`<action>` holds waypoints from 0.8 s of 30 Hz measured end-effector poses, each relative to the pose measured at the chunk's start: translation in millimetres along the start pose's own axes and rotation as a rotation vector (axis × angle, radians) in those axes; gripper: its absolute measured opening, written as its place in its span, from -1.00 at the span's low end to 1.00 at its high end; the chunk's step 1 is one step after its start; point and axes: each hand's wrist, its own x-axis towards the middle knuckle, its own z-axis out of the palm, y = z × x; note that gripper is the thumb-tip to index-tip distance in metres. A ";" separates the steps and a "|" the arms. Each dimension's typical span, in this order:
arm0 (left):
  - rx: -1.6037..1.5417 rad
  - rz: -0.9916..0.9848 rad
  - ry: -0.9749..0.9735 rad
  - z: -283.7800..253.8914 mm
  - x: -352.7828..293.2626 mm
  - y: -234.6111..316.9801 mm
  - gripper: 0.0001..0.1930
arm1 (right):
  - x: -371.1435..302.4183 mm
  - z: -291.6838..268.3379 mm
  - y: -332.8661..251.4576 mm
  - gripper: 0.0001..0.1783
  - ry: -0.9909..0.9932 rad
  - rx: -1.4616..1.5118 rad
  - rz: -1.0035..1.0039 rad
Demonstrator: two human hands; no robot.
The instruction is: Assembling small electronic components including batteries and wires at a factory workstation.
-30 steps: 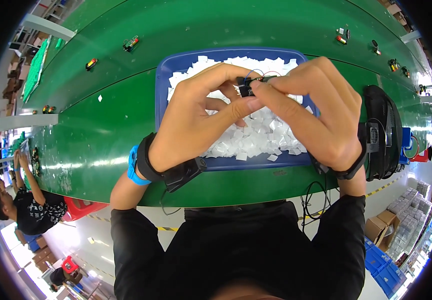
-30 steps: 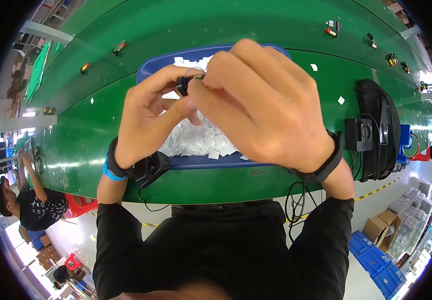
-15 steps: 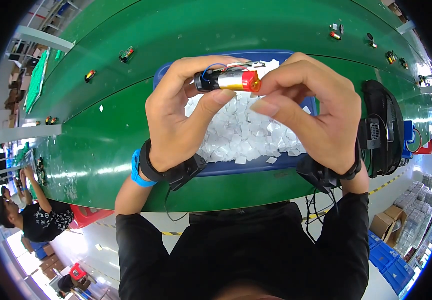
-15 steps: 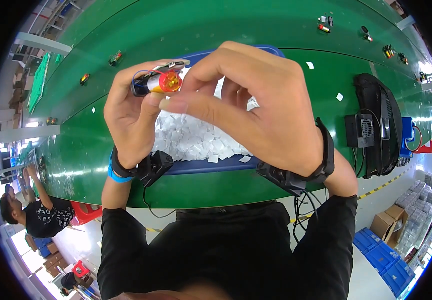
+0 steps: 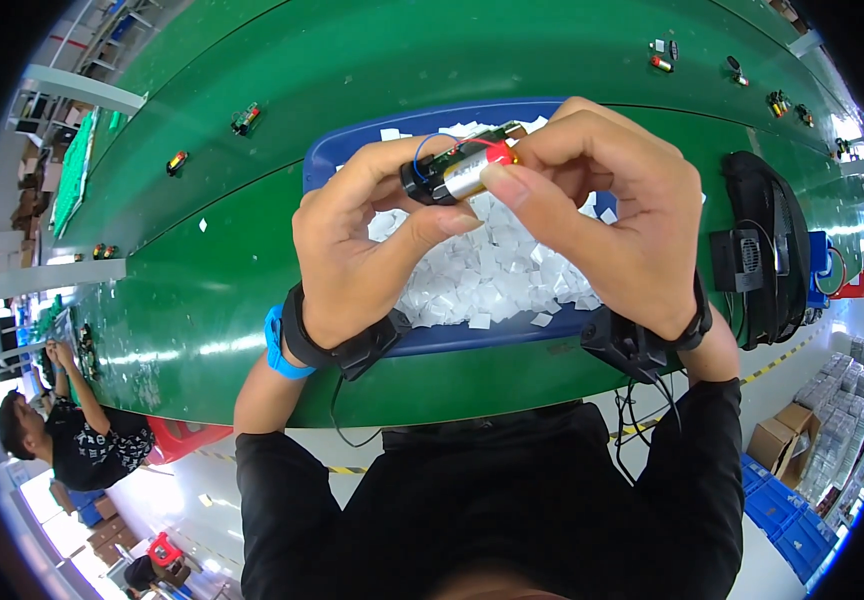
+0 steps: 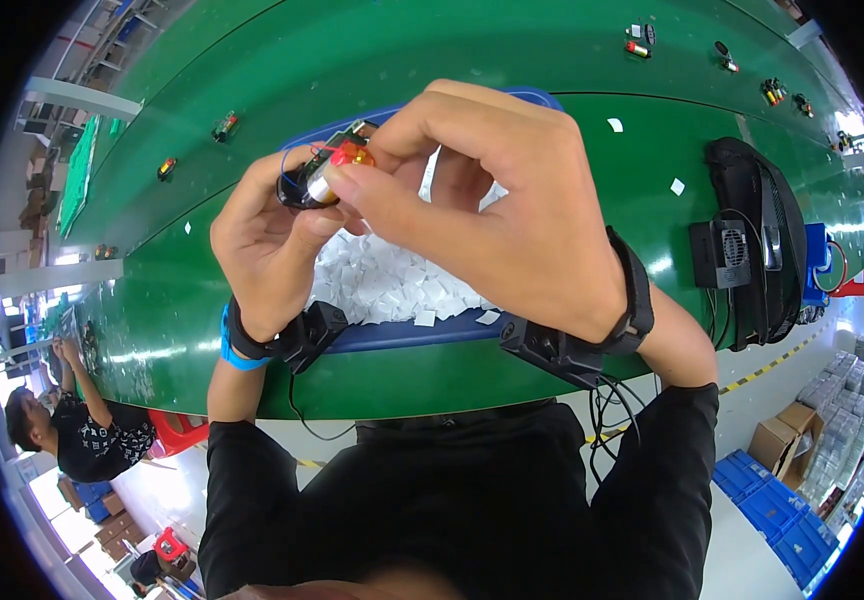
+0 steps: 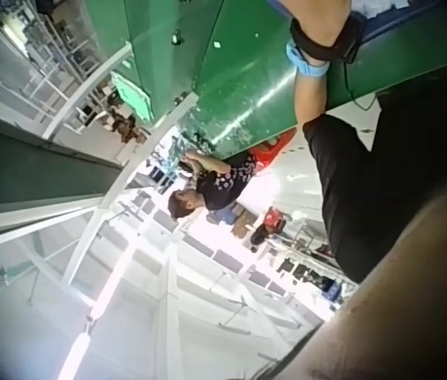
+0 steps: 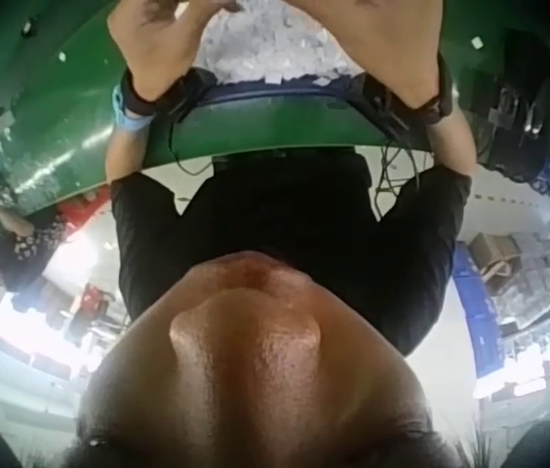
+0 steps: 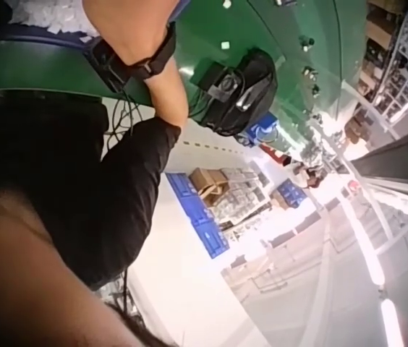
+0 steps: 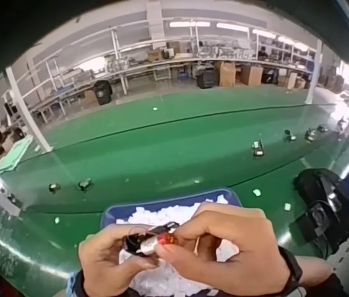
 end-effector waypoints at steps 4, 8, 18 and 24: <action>-0.023 -0.026 -0.006 0.6 -0.3 2.4 -0.57 | -0.7 2.6 -0.1 -0.87 0.013 0.045 -0.009; 0.048 0.005 0.039 0.1 -1.0 3.2 -0.55 | -0.9 3.4 -1.6 -0.87 0.015 0.164 0.075; 0.311 0.210 -0.003 -3.6 1.8 1.5 -0.55 | 0.1 6.4 1.6 -0.85 0.012 0.300 0.186; 0.286 0.147 0.080 3.4 0.4 7.2 -0.64 | 1.3 6.7 0.0 -0.82 -0.021 0.295 0.308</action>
